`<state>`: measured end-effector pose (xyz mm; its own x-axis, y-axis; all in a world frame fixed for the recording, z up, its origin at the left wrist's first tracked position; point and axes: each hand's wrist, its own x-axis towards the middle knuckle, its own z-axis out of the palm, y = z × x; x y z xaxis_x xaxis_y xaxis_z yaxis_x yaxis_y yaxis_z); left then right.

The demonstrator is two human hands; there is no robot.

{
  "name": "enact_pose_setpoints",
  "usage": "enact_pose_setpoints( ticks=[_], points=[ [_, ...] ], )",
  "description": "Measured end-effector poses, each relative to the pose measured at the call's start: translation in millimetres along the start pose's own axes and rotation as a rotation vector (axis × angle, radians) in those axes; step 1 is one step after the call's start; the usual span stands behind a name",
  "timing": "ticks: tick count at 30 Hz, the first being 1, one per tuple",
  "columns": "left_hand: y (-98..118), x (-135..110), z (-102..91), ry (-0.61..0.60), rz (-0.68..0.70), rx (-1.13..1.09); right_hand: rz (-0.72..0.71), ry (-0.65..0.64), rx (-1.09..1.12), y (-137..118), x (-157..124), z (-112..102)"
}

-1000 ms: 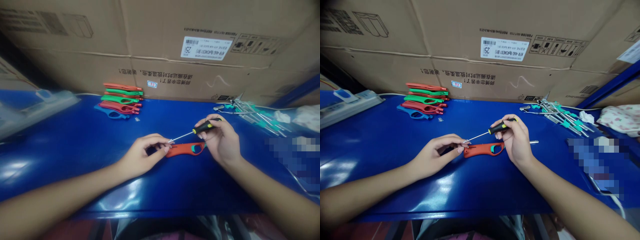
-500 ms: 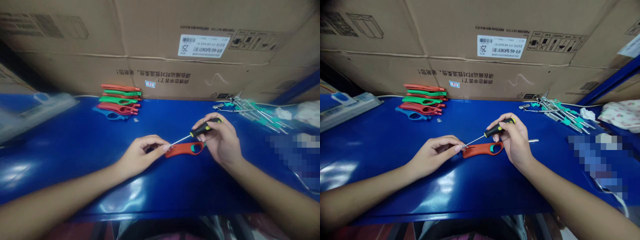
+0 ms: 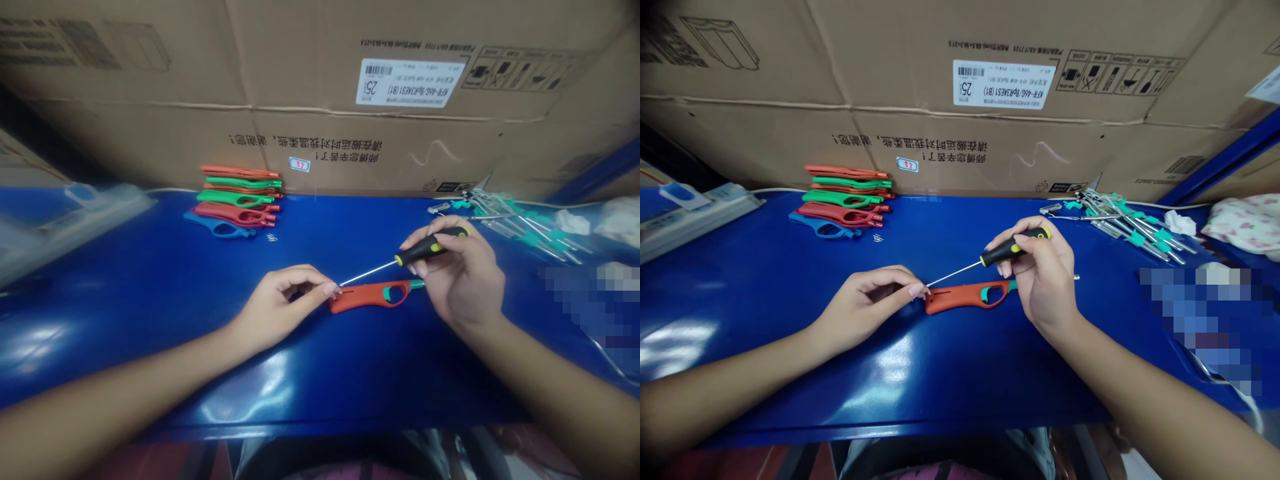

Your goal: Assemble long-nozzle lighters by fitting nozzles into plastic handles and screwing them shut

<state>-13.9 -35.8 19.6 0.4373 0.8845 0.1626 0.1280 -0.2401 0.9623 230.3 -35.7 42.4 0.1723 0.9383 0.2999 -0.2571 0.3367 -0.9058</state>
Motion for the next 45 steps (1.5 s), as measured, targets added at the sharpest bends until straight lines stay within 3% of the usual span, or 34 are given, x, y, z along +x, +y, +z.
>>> enact_pose_setpoints(
  ticks=[30,45],
  points=[
    [0.9,1.0,0.4,-0.021,0.033,0.012,-0.024,-0.009,-0.032,-3.3,-3.5,2.8],
    [1.5,-0.5,-0.5,-0.045,0.078,0.157,-0.064,-0.084,-0.092,-5.4,-6.4,3.0]
  ],
)
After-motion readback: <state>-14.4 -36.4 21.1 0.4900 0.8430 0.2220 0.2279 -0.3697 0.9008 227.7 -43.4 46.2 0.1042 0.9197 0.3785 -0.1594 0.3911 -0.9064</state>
